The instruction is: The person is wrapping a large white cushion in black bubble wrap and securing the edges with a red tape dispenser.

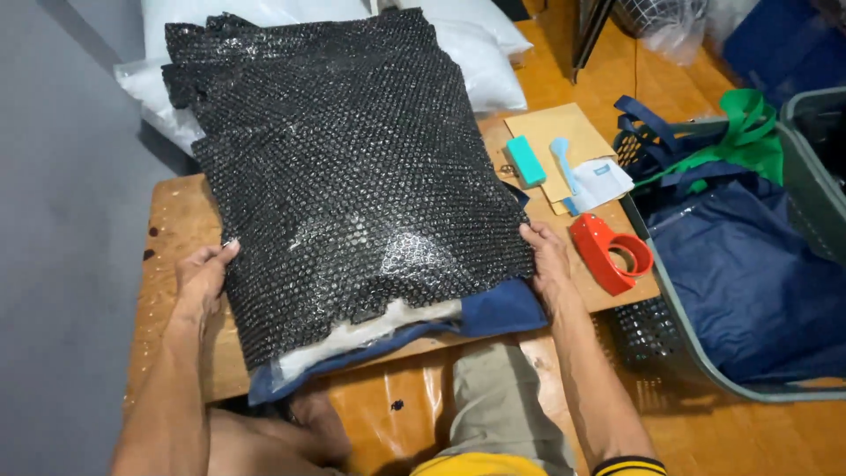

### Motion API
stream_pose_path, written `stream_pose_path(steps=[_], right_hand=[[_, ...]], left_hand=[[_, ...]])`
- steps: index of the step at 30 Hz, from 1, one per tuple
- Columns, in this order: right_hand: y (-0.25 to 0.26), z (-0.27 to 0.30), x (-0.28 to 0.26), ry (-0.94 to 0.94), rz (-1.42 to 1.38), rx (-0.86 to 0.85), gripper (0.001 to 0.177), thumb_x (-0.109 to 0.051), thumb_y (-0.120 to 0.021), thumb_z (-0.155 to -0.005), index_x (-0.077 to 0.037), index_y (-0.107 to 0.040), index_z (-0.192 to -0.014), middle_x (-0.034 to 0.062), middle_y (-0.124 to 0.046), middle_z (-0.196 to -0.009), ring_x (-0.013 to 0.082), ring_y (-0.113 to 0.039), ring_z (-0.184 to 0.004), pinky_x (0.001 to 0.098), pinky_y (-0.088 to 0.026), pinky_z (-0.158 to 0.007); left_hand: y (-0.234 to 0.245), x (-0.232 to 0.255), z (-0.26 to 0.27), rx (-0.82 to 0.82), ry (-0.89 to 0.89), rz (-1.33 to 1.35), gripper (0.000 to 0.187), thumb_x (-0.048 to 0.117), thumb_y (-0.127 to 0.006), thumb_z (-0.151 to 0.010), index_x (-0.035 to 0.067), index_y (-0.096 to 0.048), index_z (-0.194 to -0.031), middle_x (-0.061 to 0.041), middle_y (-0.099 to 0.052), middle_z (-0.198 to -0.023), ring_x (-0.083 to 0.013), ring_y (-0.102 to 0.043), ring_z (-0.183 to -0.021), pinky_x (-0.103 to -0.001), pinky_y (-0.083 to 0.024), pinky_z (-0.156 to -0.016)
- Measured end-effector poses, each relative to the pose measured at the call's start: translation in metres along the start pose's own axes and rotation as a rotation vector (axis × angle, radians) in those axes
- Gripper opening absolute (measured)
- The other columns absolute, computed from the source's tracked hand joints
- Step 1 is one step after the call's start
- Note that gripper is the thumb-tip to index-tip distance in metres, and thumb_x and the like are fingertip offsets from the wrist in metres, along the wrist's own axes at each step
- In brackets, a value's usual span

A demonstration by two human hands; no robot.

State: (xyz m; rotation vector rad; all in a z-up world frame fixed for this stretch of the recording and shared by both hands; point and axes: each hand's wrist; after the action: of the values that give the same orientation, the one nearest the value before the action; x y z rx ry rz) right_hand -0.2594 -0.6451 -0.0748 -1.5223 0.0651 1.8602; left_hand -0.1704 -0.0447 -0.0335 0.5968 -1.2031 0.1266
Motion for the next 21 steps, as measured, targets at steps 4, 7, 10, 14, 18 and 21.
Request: stream_pose_path(steps=[4, 7, 10, 14, 18, 21], right_hand=[[-0.001, 0.014, -0.010, -0.015, -0.004, 0.015, 0.017, -0.015, -0.082, -0.085, -0.011, -0.073, -0.098, 0.0124, -0.071, -0.078, 0.0215, -0.072, -0.070, 0.0311, -0.062, -0.059], [0.005, 0.001, -0.001, -0.012, 0.005, -0.027, 0.024, -0.017, -0.084, -0.084, -0.012, -0.071, -0.104, 0.0115, -0.070, -0.082, 0.0215, -0.072, -0.075, 0.0336, -0.063, -0.065], [0.009, 0.004, -0.004, -0.011, 0.055, -0.021, 0.032, -0.020, -0.086, -0.084, -0.012, -0.069, -0.110, 0.0086, -0.070, -0.087, 0.0198, -0.071, -0.078, 0.0329, -0.063, -0.069], [0.010, 0.005, -0.004, -0.007, 0.098, -0.043, 0.025, -0.025, -0.083, -0.088, -0.016, -0.070, -0.107, 0.0056, -0.071, -0.087, 0.0179, -0.073, -0.079, 0.0316, -0.063, -0.069], [0.011, 0.001, -0.001, 0.024, 0.106, -0.066, 0.023, -0.028, -0.082, -0.090, -0.019, -0.071, -0.107, 0.0037, -0.072, -0.088, 0.0159, -0.073, -0.081, 0.0303, -0.064, -0.071], [0.008, 0.018, -0.011, 0.029, 0.138, -0.066, 0.023, -0.031, -0.081, -0.091, -0.020, -0.071, -0.109, 0.0016, -0.073, -0.090, 0.0140, -0.073, -0.082, 0.0291, -0.064, -0.072]], left_hand=[[-0.008, -0.011, -0.009, 0.015, 0.014, 0.029, 0.031, 0.038, -0.088, -0.083, 0.020, -0.074, -0.103, -0.010, -0.068, -0.079, -0.0215, -0.067, -0.071, -0.034, -0.055, -0.060], [-0.005, -0.023, -0.022, 0.073, -0.035, -0.053, 0.028, 0.041, -0.086, -0.084, 0.021, -0.078, -0.100, -0.012, -0.071, -0.084, -0.0247, -0.068, -0.080, -0.041, -0.055, -0.066], [-0.012, -0.029, -0.034, 0.061, -0.006, 0.023, 0.028, 0.034, -0.084, -0.083, 0.018, -0.077, -0.104, -0.013, -0.071, -0.089, -0.0239, -0.069, -0.085, -0.041, -0.056, -0.070], [-0.020, -0.043, -0.055, 0.094, 0.041, 0.013, 0.030, 0.033, -0.084, -0.080, 0.020, -0.078, -0.106, -0.009, -0.073, -0.083, -0.0231, -0.072, -0.077, -0.039, -0.059, -0.064], [-0.002, -0.017, -0.019, 0.181, 0.093, -0.251, 0.012, 0.037, -0.072, -0.085, 0.030, -0.075, -0.094, 0.003, -0.069, -0.066, -0.0156, -0.072, -0.064, -0.038, -0.057, -0.056], [0.017, 0.051, 0.057, 0.219, -0.344, -0.250, 0.057, 0.033, -0.067, -0.102, 0.010, -0.047, -0.150, -0.022, -0.053, -0.149, -0.0363, -0.046, -0.141, -0.057, -0.035, -0.115]])
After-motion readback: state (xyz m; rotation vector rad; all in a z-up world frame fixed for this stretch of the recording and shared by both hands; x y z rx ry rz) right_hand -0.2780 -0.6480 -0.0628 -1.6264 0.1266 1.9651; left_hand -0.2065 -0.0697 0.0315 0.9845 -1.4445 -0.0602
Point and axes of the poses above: each hand's wrist, its own z-axis away from the middle knuckle, its own y-axis out of the back of the hand, x = y × z
